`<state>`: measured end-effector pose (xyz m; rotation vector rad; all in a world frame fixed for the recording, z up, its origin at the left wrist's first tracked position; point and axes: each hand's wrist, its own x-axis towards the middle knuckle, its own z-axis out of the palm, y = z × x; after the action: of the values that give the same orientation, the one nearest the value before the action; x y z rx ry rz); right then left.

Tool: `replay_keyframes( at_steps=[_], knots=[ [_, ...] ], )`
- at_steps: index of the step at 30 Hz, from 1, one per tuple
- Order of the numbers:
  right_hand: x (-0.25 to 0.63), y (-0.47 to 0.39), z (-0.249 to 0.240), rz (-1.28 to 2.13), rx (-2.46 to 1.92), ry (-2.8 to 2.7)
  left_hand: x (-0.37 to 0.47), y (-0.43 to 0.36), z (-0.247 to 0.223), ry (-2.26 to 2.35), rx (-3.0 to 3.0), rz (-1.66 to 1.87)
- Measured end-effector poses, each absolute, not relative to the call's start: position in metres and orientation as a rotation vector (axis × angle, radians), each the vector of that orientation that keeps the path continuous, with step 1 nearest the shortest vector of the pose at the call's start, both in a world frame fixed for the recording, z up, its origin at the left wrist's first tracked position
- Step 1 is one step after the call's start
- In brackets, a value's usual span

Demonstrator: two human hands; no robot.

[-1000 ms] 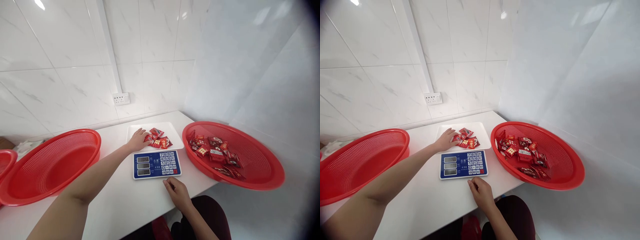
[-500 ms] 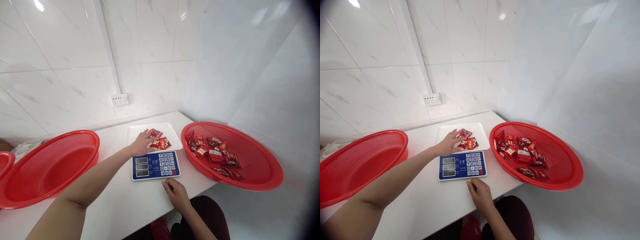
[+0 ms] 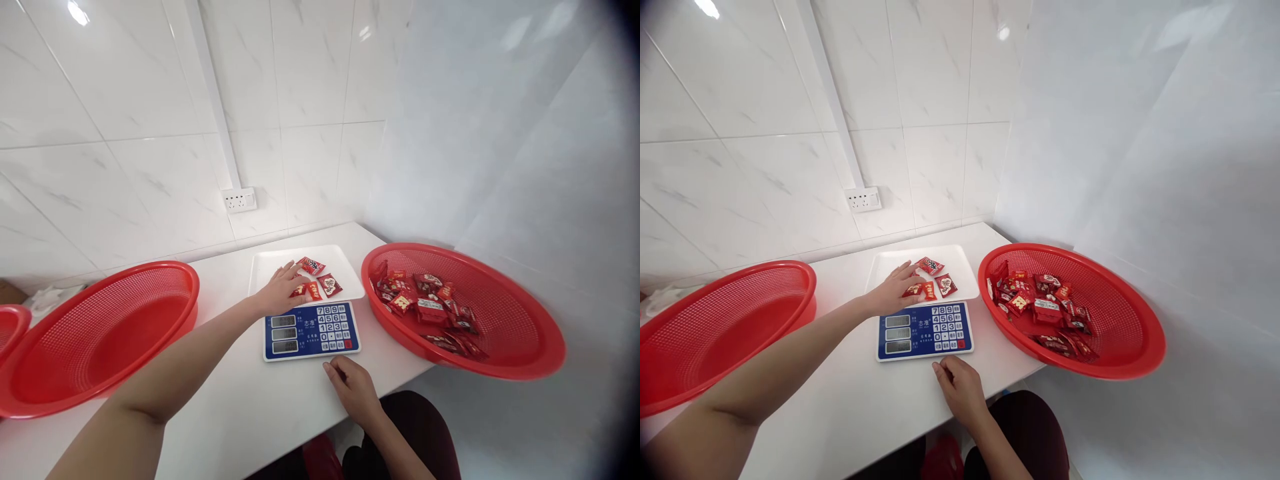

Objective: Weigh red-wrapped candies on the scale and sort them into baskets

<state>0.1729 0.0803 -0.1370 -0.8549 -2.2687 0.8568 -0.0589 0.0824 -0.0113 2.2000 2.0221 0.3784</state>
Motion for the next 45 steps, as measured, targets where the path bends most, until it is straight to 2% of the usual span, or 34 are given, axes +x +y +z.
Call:
replay_keyframes(
  at_steps=[15, 29, 36, 45],
  knots=[
    [0.173, 0.079, -0.136, 0.87, -0.887, -2.279, -0.027, 0.107, -0.018, 1.923, 2.354, 0.28],
    [0.173, 0.082, -0.144, 0.882, -0.861, -2.272, -0.095, 0.095, -0.011, 2.197, 2.04, 0.238],
    [0.171, 0.083, -0.146, 0.873, -0.857, -2.25, -0.088, 0.105, -0.018, 2.184, 2.058, 0.206],
    [0.171, 0.081, -0.145, 0.848, -0.865, -2.268, -0.074, 0.133, -0.02, 2.237, 2.176, 0.349]
  ],
)
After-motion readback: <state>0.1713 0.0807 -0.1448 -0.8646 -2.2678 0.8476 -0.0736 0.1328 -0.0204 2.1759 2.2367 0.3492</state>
